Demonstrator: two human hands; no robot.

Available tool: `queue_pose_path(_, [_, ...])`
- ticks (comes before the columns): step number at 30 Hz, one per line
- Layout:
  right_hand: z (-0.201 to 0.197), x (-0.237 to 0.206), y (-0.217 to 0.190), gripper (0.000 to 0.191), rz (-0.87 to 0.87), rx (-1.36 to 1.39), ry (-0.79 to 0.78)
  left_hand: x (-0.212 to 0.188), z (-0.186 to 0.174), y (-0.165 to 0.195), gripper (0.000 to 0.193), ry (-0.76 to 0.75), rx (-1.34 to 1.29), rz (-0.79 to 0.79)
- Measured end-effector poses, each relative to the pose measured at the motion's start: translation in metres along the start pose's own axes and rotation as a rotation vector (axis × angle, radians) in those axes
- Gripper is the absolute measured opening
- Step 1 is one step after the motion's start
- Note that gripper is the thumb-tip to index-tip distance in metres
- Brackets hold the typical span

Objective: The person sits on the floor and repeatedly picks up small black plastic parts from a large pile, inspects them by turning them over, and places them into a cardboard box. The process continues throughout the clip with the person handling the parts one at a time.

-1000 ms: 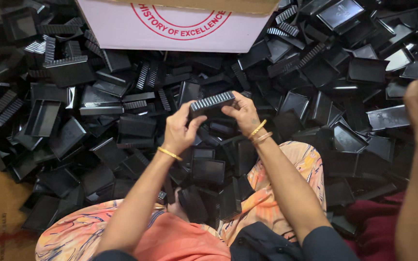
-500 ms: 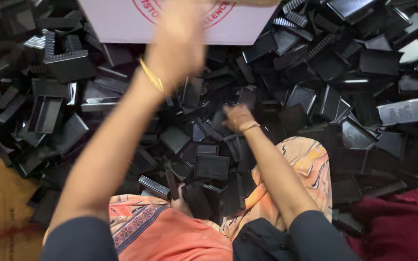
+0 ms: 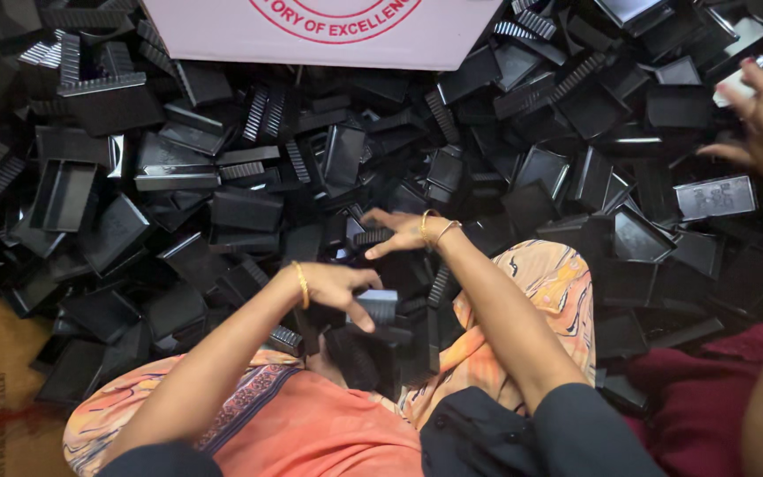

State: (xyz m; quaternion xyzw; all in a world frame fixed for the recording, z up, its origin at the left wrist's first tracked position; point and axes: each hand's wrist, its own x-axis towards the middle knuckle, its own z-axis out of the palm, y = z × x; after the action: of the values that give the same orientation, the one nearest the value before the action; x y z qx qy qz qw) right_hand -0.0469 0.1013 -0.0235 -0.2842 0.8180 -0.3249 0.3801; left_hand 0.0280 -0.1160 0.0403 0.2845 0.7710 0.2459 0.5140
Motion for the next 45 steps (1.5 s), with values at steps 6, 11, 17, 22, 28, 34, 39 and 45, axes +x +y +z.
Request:
queue_pose_path(6, [0.005, -0.006, -0.002, 0.085, -0.166, -0.095, 0.099, -0.006, 0.036, -0.020, 0.057, 0.042, -0.174, -0.030])
queue_pose_path(11, [-0.015, -0.035, -0.006, 0.084, -0.307, 0.343, 0.426, -0.011, 0.038, -0.019, 0.049, 0.050, -0.036, -0.019])
queue_pose_path(17, [-0.009, -0.056, -0.036, 0.080, -0.683, 0.753, 0.791, -0.026, 0.005, 0.038, 0.050, 1.280, -0.017, 0.272])
queue_pose_path(22, [0.020, -0.050, -0.061, 0.077, -0.776, 0.798, 0.911, 0.006, 0.008, 0.083, 0.059, 1.616, 0.037, 0.450])
queue_pose_path(28, [0.026, -0.047, -0.062, 0.073, -0.877, 0.782, 1.060, 0.030, 0.027, 0.087, 0.063, 1.746, 0.148, 0.521])
queue_pose_path(34, [0.033, -0.038, -0.066, 0.071, -0.920, 0.902, 1.057, 0.038, 0.023, 0.080, 0.061, 1.638, 0.038, 0.570])
queue_pose_path(39, [0.035, -0.036, -0.075, 0.062, -0.879, 1.132, 0.939, 0.040, 0.016, 0.080, 0.071, 1.609, 0.029, 0.627])
queue_pose_path(45, [0.005, -0.039, -0.056, 0.054, -0.556, 1.715, 0.681, 0.012, -0.003, 0.072, 0.053, 1.622, 0.331, 0.614])
